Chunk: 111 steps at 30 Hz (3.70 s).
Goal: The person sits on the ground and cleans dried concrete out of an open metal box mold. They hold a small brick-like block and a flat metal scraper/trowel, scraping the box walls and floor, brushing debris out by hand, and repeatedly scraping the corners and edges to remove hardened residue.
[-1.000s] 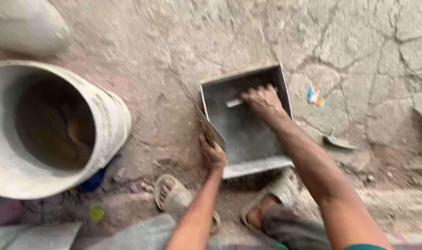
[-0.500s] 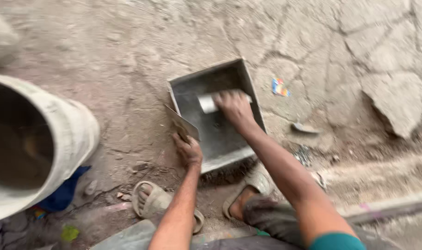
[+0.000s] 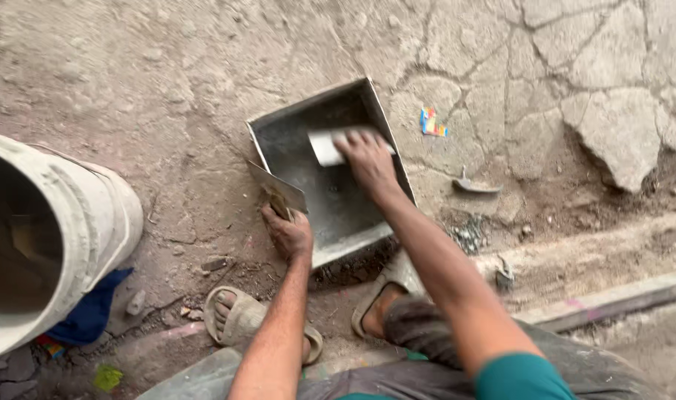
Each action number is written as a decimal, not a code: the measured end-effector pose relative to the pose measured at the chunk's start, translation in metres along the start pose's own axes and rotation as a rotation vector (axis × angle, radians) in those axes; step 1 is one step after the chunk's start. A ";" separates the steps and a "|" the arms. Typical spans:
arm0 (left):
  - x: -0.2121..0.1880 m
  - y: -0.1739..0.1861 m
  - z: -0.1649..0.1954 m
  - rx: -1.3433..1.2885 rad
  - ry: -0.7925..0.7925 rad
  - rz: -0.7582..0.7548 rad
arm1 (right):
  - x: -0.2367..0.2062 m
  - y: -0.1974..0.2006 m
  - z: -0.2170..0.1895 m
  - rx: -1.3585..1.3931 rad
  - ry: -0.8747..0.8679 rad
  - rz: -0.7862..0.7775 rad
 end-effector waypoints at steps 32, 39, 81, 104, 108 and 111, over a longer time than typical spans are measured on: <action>-0.099 0.039 -0.043 -0.484 0.516 0.466 | -0.092 0.022 -0.016 0.212 -0.346 -0.077; -0.040 0.052 -0.033 -0.440 0.346 0.643 | -0.067 0.081 0.056 0.565 -0.167 0.062; -0.056 0.056 -0.024 0.054 0.422 0.614 | 0.014 -0.025 -0.043 -0.599 0.491 -0.511; -0.043 0.061 -0.019 0.041 0.418 0.594 | 0.023 0.023 0.007 -0.368 0.216 -0.706; -0.046 0.078 -0.005 0.116 0.373 0.601 | 0.004 0.022 0.007 -0.220 0.047 -0.651; -0.046 0.079 -0.001 0.132 0.302 0.638 | -0.012 0.004 -0.003 -0.223 -0.023 -0.459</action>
Point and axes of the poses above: each hand's wrist, its own x-axis towards the middle knuckle, its own y-axis out of the back of the hand, z = x × y, the point moved 9 cm from there along x, towards the middle knuckle, and after that the axes turned 1 degree about -y, right-handed, at the moved point
